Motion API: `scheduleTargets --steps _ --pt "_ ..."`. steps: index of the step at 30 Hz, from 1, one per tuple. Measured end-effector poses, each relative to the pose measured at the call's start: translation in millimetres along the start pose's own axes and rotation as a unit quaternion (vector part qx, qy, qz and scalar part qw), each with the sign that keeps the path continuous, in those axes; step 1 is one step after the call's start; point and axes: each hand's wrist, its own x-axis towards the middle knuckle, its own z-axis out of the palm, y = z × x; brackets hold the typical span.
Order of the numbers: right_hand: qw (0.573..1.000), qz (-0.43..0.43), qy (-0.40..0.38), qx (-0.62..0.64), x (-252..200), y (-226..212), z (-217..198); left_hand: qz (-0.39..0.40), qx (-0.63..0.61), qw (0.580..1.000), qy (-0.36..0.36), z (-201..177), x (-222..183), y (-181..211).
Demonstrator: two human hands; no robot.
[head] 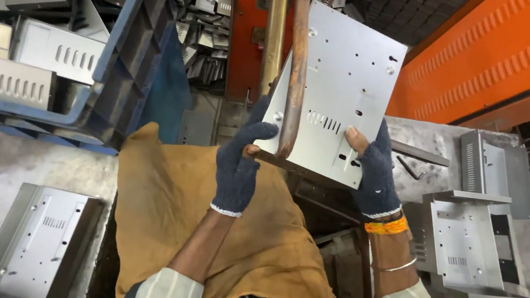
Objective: Using a spot welding machine to join metal components into small boxes.
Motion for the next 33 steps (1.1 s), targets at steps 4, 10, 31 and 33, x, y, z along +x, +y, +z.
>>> scheduleTargets --steps 4,10,31,33 --pt "1.0 -0.018 -0.007 -0.017 8 4 -1 -0.005 -0.015 1.0 0.011 -1 -2 -7" --pt "0.999 0.004 -0.034 0.012 16 -12 8 -0.126 0.093 0.985 0.074 8 -6 -3" --pt "0.991 0.047 -0.122 -0.04 86 3 -15 -0.015 0.074 0.994 0.084 42 -21 13" --pt "0.992 0.049 -0.116 -0.022 82 -8 -5 0.017 0.159 0.984 0.08 38 -7 28"
